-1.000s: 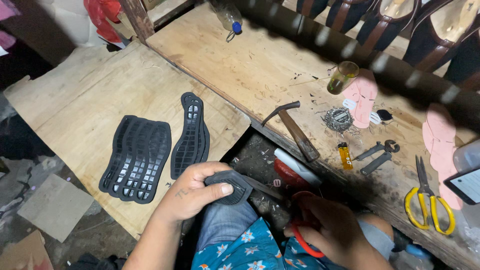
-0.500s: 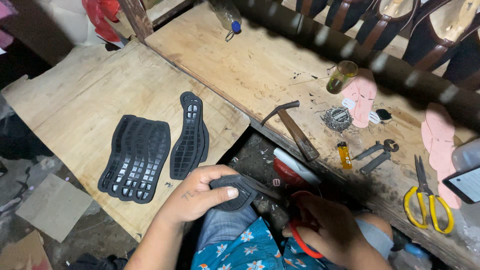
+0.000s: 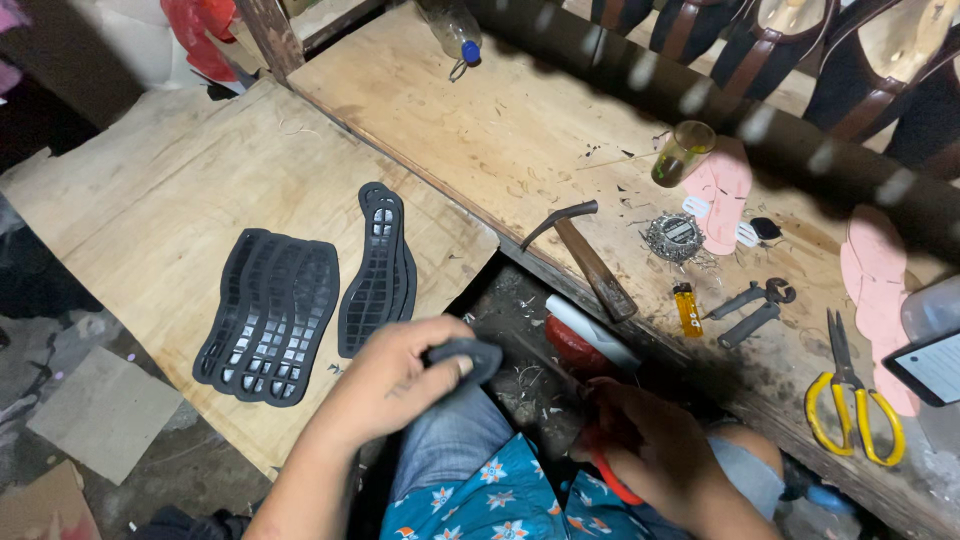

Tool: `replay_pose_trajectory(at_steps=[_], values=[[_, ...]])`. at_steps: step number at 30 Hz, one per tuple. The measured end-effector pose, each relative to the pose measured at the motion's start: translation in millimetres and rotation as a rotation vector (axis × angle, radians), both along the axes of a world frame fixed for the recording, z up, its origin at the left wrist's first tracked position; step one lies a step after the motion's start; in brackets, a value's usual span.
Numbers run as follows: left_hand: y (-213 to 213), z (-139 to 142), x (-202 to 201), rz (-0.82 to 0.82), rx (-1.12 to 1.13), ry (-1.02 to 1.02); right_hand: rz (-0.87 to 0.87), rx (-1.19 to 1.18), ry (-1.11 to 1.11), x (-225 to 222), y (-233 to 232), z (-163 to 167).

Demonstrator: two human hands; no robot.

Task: The person sits at a shoe workbench, fits a pink insole into a shoe, then trims black rubber soles with red-handled scissors, cutting along the edges of several soles one at a time and placing the trimmed soles on the bench.

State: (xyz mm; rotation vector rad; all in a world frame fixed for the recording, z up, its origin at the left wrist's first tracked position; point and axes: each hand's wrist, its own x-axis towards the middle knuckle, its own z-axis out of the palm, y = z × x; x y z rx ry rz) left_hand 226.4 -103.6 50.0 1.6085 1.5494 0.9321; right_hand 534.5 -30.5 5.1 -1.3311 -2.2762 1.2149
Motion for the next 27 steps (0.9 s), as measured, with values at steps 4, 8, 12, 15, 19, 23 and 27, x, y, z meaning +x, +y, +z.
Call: replay_pose_trajectory(at_steps=[4, 8, 12, 15, 19, 23, 27], values=[[7, 2, -2, 0.655, 0.434, -0.648, -0.124, -0.256, 0.302, 9, -3, -36], [7, -8, -7, 0.511, 0.432, -1.29, -0.169, -0.309, 0.346, 13, -4, -66], [0, -34, 15, 0.146, 0.191, -1.312, -0.153, -0.125, 0.315, 0, -8, -71], [-2, -52, 33, 0.131, 0.233, -1.505, 0.006, 0.106, 0.344, -4, -13, -54], [-6, -57, 40, 0.122, 0.267, -1.574, 0.036, 0.062, 0.349, -14, -20, -32], [-9, -56, 46, 0.09, 0.262, -1.646, 0.011, -0.015, 0.334, -22, -23, -19], [-8, -57, 50, 0.106, 0.2, -1.709, -0.014, -0.067, 0.311, -23, -24, -14]])
